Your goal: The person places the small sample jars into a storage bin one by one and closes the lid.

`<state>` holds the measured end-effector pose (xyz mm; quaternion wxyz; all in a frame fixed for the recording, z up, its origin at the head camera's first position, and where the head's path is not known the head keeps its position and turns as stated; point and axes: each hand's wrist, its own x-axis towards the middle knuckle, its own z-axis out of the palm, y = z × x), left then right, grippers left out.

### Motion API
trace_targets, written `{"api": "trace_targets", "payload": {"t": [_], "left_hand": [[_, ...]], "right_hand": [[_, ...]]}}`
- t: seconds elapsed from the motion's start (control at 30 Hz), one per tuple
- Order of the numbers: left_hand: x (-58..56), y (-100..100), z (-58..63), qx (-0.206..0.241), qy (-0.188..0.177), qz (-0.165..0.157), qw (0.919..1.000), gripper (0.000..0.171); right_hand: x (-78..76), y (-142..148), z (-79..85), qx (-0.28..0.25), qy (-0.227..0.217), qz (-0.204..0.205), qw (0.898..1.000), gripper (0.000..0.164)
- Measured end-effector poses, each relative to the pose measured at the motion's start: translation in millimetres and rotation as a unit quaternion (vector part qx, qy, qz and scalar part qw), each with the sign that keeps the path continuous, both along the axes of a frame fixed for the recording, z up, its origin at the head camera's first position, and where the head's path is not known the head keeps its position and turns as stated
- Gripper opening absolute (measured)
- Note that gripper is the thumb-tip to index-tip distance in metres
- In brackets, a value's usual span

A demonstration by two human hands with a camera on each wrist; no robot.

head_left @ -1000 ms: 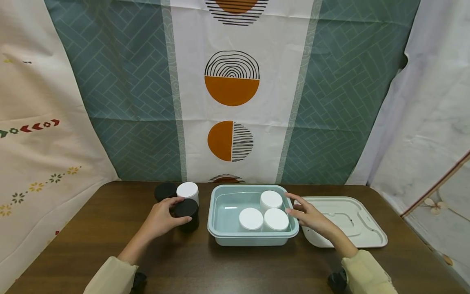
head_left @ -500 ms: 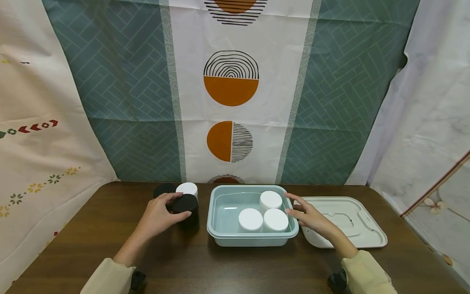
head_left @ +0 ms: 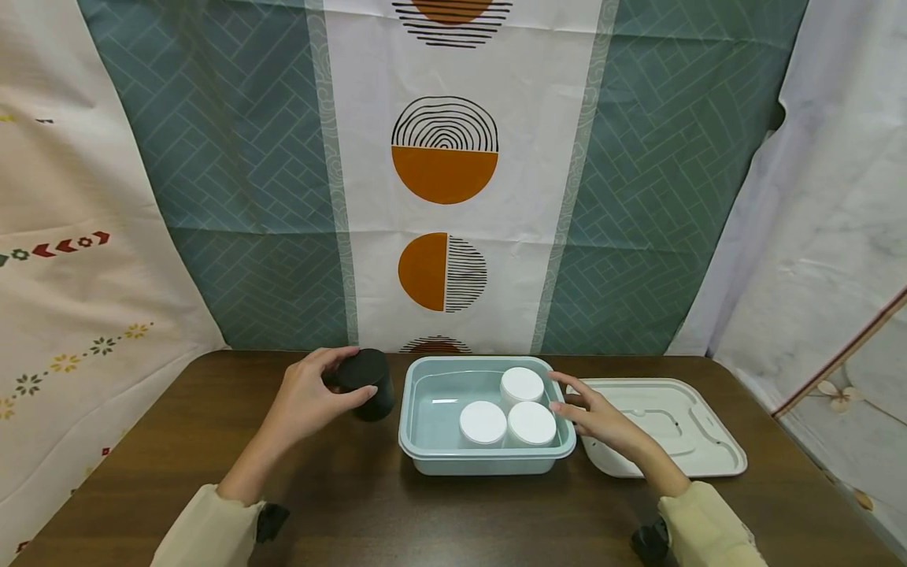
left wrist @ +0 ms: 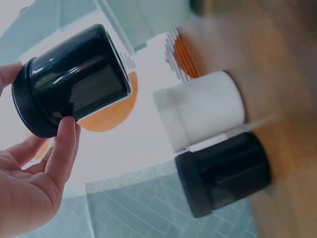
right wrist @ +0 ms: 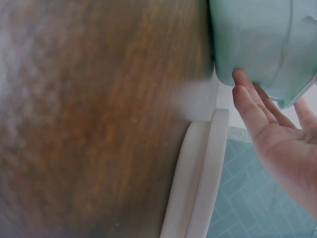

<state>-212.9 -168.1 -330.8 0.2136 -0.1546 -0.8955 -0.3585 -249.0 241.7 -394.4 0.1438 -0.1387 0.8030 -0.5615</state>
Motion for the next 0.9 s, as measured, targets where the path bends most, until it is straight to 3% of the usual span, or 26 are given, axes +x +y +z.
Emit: {"api": "trace_targets", "payload": {"t": [0.5,0.63,0.9], "left_hand": [[-11.8,37,15.9,0.028,-0.017,-0.053,0.9980,0.055],[-16.3,51,14.2,0.028,-0.021,-0.077,0.9964,0.055],[-28.6,76,1.7,0.041,-0.066,-0.116,0.9901,0.055]], "right_hand": [[1.1,0,-0.5,-0.003,0.000,0.003,1.000,0.062],[0.8,0,-1.2,-0.003,-0.002,0.000,1.000,0.062],[0.8,-1,-0.9,0.000,-0.003,-0.009,1.000,0.062]]}}
